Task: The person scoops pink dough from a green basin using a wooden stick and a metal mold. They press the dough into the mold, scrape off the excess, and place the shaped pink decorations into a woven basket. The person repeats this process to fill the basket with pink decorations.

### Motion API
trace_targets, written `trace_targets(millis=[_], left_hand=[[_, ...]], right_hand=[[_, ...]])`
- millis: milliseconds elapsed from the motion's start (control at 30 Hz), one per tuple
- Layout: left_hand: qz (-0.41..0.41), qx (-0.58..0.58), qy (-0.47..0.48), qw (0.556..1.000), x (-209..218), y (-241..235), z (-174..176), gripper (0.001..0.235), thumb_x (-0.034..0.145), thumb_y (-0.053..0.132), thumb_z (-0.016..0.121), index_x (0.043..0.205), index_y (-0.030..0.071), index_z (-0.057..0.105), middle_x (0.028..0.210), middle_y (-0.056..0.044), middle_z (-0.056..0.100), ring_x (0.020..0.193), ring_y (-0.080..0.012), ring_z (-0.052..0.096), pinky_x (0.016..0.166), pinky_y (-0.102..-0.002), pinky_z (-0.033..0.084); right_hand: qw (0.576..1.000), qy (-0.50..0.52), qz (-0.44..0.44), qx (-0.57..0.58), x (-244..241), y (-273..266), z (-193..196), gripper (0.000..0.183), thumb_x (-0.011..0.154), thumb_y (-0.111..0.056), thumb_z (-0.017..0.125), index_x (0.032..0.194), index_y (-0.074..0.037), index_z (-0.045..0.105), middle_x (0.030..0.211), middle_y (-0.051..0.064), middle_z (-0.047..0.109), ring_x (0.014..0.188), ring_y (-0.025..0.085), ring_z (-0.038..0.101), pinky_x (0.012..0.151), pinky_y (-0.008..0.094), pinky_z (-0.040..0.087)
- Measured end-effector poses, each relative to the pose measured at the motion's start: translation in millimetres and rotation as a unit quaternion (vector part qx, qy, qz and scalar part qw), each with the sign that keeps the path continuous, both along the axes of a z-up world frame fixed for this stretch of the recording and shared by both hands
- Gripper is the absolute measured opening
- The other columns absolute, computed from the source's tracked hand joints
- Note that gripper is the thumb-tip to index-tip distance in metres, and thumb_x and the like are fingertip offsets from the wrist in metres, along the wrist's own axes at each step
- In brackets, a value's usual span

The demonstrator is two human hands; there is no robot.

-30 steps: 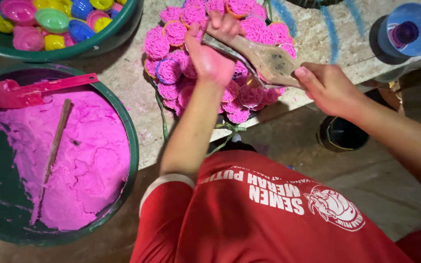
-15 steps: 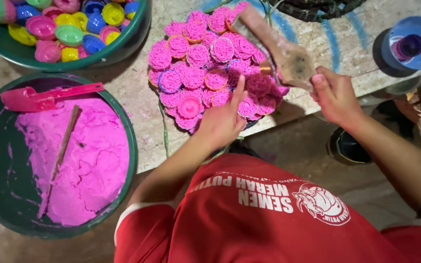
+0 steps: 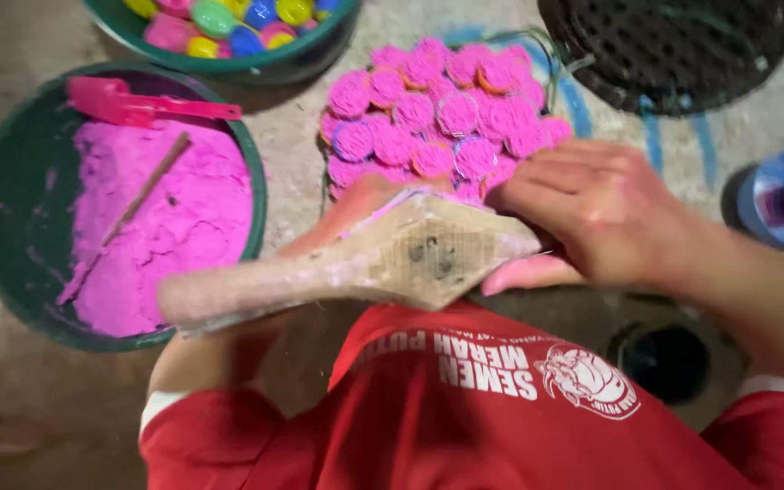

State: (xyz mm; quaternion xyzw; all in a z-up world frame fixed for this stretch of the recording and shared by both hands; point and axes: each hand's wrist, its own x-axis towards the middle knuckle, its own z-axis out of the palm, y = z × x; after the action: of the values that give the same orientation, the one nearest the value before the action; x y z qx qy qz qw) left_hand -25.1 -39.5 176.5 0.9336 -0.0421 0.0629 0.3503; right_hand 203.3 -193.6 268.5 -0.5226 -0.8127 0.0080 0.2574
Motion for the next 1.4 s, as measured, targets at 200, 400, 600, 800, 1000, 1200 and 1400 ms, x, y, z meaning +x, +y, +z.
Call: trace_targets(millis=[200,400,600,800,1000,1200,1400], left_hand=[[-0.061,-0.004,0.16,0.985,-24,-7,27,0.043,0.092,0.029,0.068,0.133,0.026,0.055,0.085,-0.013,0.065,0.069,-0.0345,0.068,0.062,-0.047,0.055],[0.049,0.083,0.253,0.963,-109,-43,88,0.021,0.087,0.015,0.061,0.108,0.017,0.063,0.072,-0.009,0.068,0.064,-0.0334,0.068,0.054,-0.048,0.053],[0.312,-0.235,0.091,0.916,-204,-25,112,0.038,0.089,0.017,0.066,0.126,0.012,0.071,0.087,-0.01,0.075,0.071,-0.0245,0.071,0.061,-0.038,0.059],[0.309,-0.5,-0.073,0.806,-308,63,109,0.046,0.094,0.04,0.072,0.116,-0.001,0.071,0.118,-0.013,0.072,0.091,-0.02,0.073,0.069,-0.034,0.062],[0.166,-0.674,-0.194,0.694,-339,66,-11,0.039,0.099,0.034,0.073,0.12,0.002,0.066,0.102,-0.009,0.068,0.096,-0.0199,0.068,0.086,-0.037,0.057],[0.597,-0.218,-0.235,0.736,-401,126,-67,0.021,0.097,0.014,0.061,0.113,0.003,0.069,0.092,-0.005,0.069,0.082,-0.0194,0.067,0.072,-0.033,0.054],[0.656,-0.052,-0.372,0.655,-400,151,-104,0.038,0.083,0.002,0.066,0.119,0.001,0.054,0.101,-0.005,0.062,0.091,-0.0202,0.061,0.082,-0.035,0.05]], right_hand=[[0.925,-0.081,0.359,0.096,-13,83,40,0.068,0.082,-0.072,0.069,0.085,-0.005,0.058,0.074,0.01,0.056,0.065,0.03,0.057,0.054,0.042,0.043],[0.831,0.105,0.427,-0.34,-65,71,9,0.049,0.1,-0.052,0.064,0.084,-0.006,0.053,0.075,0.011,0.057,0.075,0.038,0.061,0.063,0.048,0.043],[0.757,0.197,0.475,-0.404,-101,114,-15,0.044,0.109,-0.046,0.058,0.091,-0.006,0.057,0.083,0.012,0.061,0.08,0.036,0.066,0.069,0.045,0.048],[0.94,-0.077,0.323,0.079,-137,198,46,0.033,0.076,-0.042,0.072,0.091,-0.012,0.068,0.084,0.007,0.067,0.075,0.028,0.067,0.061,0.039,0.051],[0.862,-0.233,0.249,0.375,-215,300,54,0.036,0.085,-0.02,0.081,0.117,-0.016,0.064,0.108,0.005,0.071,0.105,0.02,0.069,0.087,0.04,0.054],[0.983,-0.064,0.156,0.075,-294,348,-42,0.03,0.085,-0.011,0.07,0.115,-0.005,0.069,0.116,0.014,0.066,0.11,0.034,0.062,0.092,0.041,0.053],[0.939,-0.248,0.238,0.0,-302,393,-143,0.015,0.076,-0.02,0.07,0.088,-0.01,0.067,0.103,0.008,0.067,0.1,0.026,0.065,0.085,0.039,0.053]])
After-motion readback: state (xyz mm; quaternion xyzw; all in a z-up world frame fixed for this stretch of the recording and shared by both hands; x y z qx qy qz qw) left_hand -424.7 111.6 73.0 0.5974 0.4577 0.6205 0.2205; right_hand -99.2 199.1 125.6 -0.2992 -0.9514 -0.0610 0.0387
